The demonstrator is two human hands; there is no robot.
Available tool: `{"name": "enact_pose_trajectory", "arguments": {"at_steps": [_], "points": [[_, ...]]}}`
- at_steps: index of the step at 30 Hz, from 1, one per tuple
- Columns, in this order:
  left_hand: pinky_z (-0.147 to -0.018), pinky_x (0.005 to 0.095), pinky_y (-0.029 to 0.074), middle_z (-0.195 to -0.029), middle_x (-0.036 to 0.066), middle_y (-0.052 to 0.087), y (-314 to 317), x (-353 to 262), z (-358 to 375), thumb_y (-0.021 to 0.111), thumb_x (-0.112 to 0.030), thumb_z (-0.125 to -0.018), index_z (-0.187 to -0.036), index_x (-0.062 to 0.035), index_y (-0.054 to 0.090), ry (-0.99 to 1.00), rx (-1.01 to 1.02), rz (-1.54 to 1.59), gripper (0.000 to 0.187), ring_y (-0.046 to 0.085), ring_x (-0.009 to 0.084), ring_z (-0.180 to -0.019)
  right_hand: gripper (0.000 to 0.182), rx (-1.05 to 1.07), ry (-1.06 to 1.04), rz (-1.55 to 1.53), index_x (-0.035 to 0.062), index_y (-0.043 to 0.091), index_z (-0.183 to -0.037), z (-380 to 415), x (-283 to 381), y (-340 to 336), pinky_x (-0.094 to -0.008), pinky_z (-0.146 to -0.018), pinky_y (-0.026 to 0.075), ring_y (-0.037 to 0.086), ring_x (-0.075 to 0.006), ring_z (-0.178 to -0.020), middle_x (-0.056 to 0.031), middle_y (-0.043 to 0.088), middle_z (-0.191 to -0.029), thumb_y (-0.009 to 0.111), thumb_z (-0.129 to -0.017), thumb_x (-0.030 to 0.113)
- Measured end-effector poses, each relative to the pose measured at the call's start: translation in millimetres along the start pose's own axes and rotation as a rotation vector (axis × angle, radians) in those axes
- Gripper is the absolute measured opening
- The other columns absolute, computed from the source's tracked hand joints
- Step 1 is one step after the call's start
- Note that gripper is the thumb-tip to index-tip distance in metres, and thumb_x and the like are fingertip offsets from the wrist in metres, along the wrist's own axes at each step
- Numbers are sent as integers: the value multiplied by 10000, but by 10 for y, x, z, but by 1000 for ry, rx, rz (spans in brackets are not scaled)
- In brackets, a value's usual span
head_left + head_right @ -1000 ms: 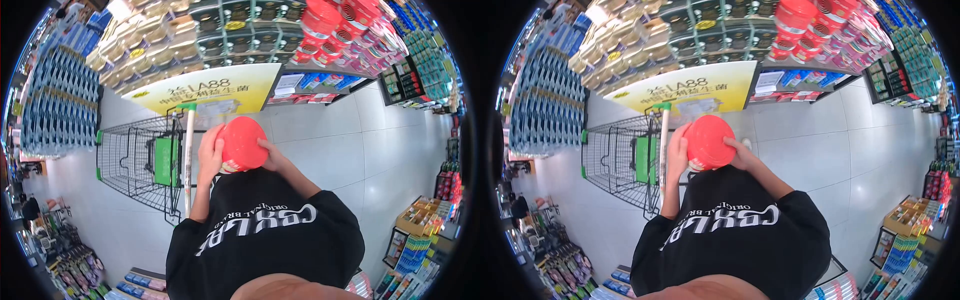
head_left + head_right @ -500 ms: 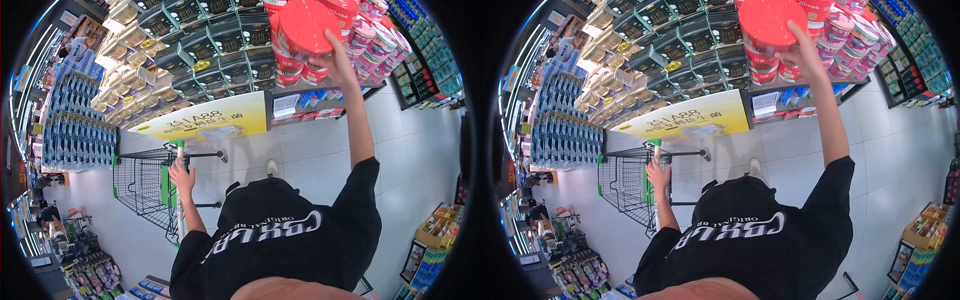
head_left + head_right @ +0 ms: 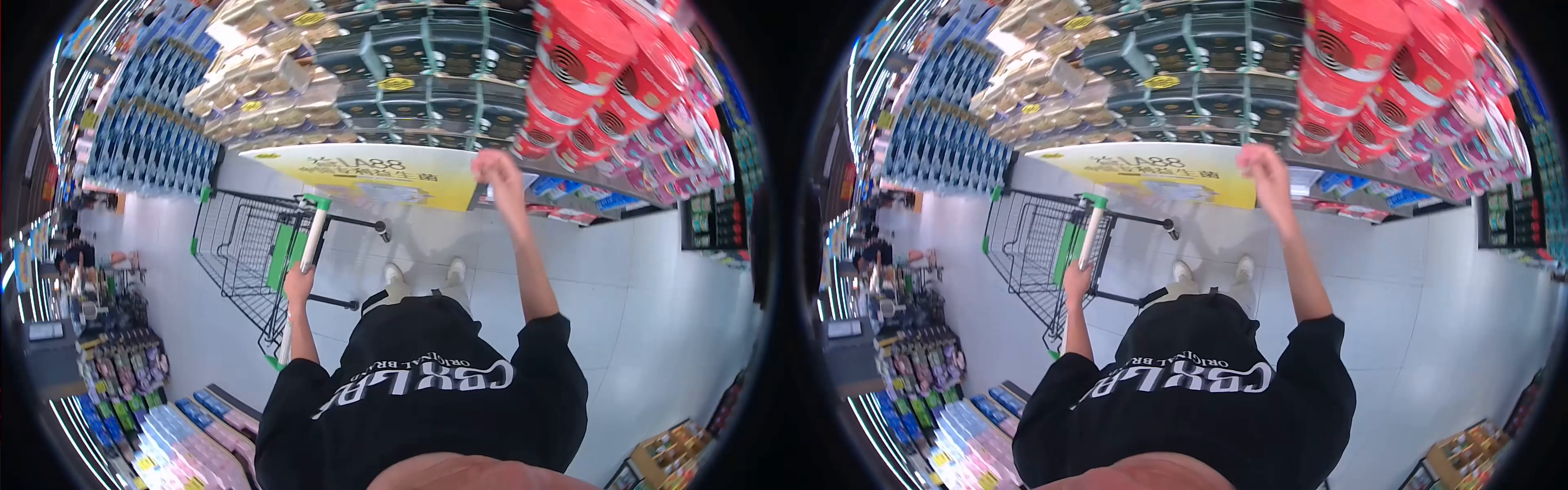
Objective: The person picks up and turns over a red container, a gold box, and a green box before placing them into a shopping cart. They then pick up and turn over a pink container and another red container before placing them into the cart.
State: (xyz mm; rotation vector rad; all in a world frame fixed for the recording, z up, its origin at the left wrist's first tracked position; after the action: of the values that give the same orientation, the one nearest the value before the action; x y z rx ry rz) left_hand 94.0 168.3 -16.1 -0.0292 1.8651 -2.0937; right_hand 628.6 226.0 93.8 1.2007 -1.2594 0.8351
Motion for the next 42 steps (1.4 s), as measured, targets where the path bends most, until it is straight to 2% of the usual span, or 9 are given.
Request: {"name": "enact_pose_trajectory", "arguments": {"at_steps": [6,13,18,25,28,31,34,39,42], "points": [[-540,402,554,-656,136,612,-167,31,-77,653,-347,-775,-909,-21,666,-224,337,405,353,647,254,-582,225,537,-36,550,33,604,-1064,352,-134,1320,-305,-718,505,636,-185,-837,-86,651,-950,507,-866,-13],[-670,312,523,-978,56,611,104,739,-421,698,-401,-778,-1177,-26,553,-134,882,805,567,576,155,-896,259,417,-525,718,51,590,-1102,-932,731,2905,-280,-673,475,567,-179,-727,-102,570,-999,574,-844,64],[-716,279,440,-902,53,599,-211,712,-545,730,-347,-752,-1121,-30,582,79,771,955,509,544,133,-813,548,176,-899,1209,102,488,-1297,-2048,717,3770,-326,-843,468,593,-268,-983,-163,536,-1221,689,-815,269],[-829,306,452,-995,107,660,-293,795,-687,771,-233,-718,-1154,-16,569,128,548,1094,527,608,184,-905,623,334,-330,861,62,592,-1201,-2667,420,3949,-356,-923,444,580,-289,-1073,-195,586,-1169,770,-711,404],[-842,326,453,-1072,131,635,-329,771,-723,760,-241,-737,-1166,-15,562,120,550,983,524,584,202,-1009,567,170,-653,961,52,612,-1150,-2480,862,4026,-335,-835,478,624,-228,-940,-139,647,-1008,775,-716,378],[-849,364,466,-1214,171,551,-534,622,-723,765,-241,-734,-1230,-30,514,328,154,496,594,518,259,-1149,501,265,-576,687,54,610,-1122,-2024,1259,4007,-299,-821,465,603,-173,-923,-100,646,-1008,751,-757,366],[-887,371,454,-1303,179,469,-784,113,-874,768,-224,-742,-1324,-56,415,476,-17,835,701,435,269,-1236,463,322,-428,549,59,596,-1144,-1484,1357,3791,-271,-814,463,584,-132,-927,-58,640,-1031,737,-791,322],[-928,338,435,-1342,167,404,-1922,-1116,-737,775,-152,-739,-1369,-38,307,525,540,1884,793,424,267,-1239,420,578,-140,308,52,573,-1141,-575,764,3525,-288,-856,452,559,-132,-1007,-46,616,-1062,717,-807,262],[-919,352,441,-1322,170,395,-1653,-1281,-838,783,-126,-716,-1353,-50,342,514,365,1470,779,445,275,-1205,299,284,61,-282,53,575,-1053,-261,118,3370,-311,-908,431,550,-162,-1029,-75,609,-1075,632,-856,270]]}}
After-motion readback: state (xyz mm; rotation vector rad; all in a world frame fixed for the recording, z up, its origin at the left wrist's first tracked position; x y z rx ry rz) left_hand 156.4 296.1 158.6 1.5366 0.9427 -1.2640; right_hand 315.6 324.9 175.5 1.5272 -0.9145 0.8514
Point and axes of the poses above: each hand's wrist, its own z-axis away from the middle knuckle, its own y-axis out of the palm, x = y × z, the point moved 4 cm from there along -z, towards the middle knuckle
